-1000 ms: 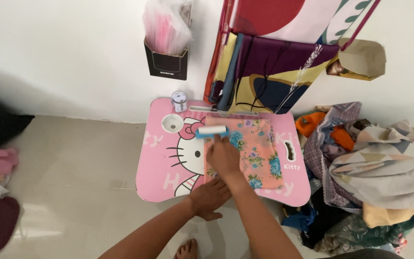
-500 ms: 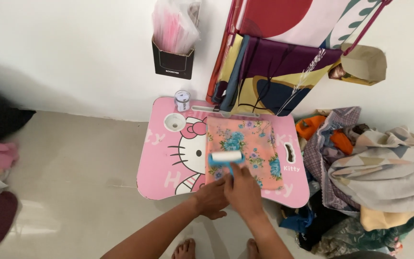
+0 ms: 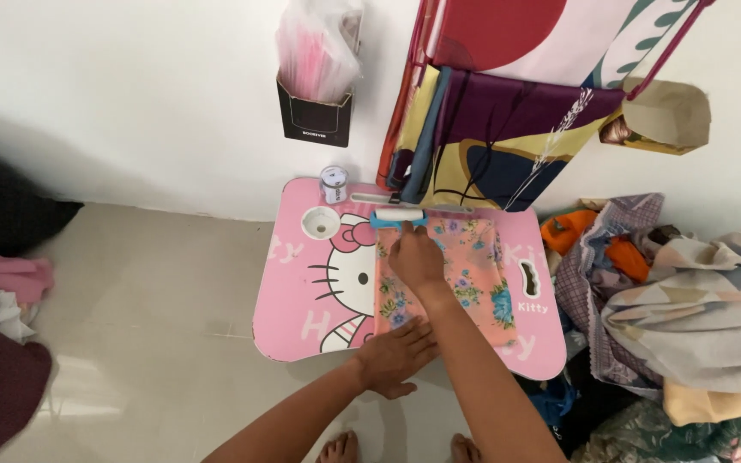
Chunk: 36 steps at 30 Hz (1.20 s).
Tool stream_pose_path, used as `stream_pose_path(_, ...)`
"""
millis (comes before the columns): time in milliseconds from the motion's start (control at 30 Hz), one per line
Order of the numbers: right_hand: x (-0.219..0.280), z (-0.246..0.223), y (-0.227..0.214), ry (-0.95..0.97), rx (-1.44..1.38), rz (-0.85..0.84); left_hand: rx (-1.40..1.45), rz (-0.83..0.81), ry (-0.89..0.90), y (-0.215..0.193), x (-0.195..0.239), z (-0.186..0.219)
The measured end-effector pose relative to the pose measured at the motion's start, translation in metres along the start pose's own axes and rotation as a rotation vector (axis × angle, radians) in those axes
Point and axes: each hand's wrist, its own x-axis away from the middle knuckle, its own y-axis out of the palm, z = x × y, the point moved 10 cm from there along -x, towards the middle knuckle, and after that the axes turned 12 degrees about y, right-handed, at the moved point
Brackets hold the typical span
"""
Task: The person folds a floral-patterned cloth on a pink Hello Kitty ironing board, using a lint roller to clean the surface before and during the folding process. They then place the folded cloth into a clear plastic bag and seal it.
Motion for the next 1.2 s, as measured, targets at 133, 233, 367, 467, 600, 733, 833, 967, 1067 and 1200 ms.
stream_pose_path(133,0.032,0.006,-0.038,0.058,-0.048,-0.028,0.009,0.026,-0.009,-0.006,-0.005,0.004)
stream_pose_path(233,0.086,0.015,-0.098,0.021,-0.105,0.086,-0.036,0.096,-0.005,-0.017,-0.017,0.006)
stream_pose_path(367,0.147,0.057,-0.108,0.158,-0.008,-0.001,-0.034,0.08,0.015,-0.003,-0.029,0.007)
stream_pose_path(467,0.151,0.069,-0.1,0.158,0.019,0.013,-0.022,0.059,0.022,0.007,-0.03,0.009)
stream_pose_path(600,0.094,0.075,-0.072,0.1,0.02,0.099,0.067,0.043,0.025,0.008,-0.031,0.004)
stream_pose_path(733,0.022,0.076,-0.052,0.104,-0.011,0.065,0.021,0.031,0.018,0.008,-0.031,0.005)
stream_pose_path(833,-0.004,0.077,-0.047,0.142,0.035,-0.045,0.033,0.049,0.007,0.002,-0.033,0.004)
stream_pose_path(967,0.034,0.069,-0.091,0.061,-0.006,0.043,-0.023,0.053,0.008,-0.003,-0.045,0.01)
stream_pose_path(1067,0.094,0.076,-0.134,0.094,-0.039,0.081,-0.026,0.049,0.034,0.009,-0.066,0.01)
stream_pose_path(1200,0.163,0.119,-0.13,0.274,0.074,0.065,-0.084,0.067,0.099,0.025,-0.087,0.014)
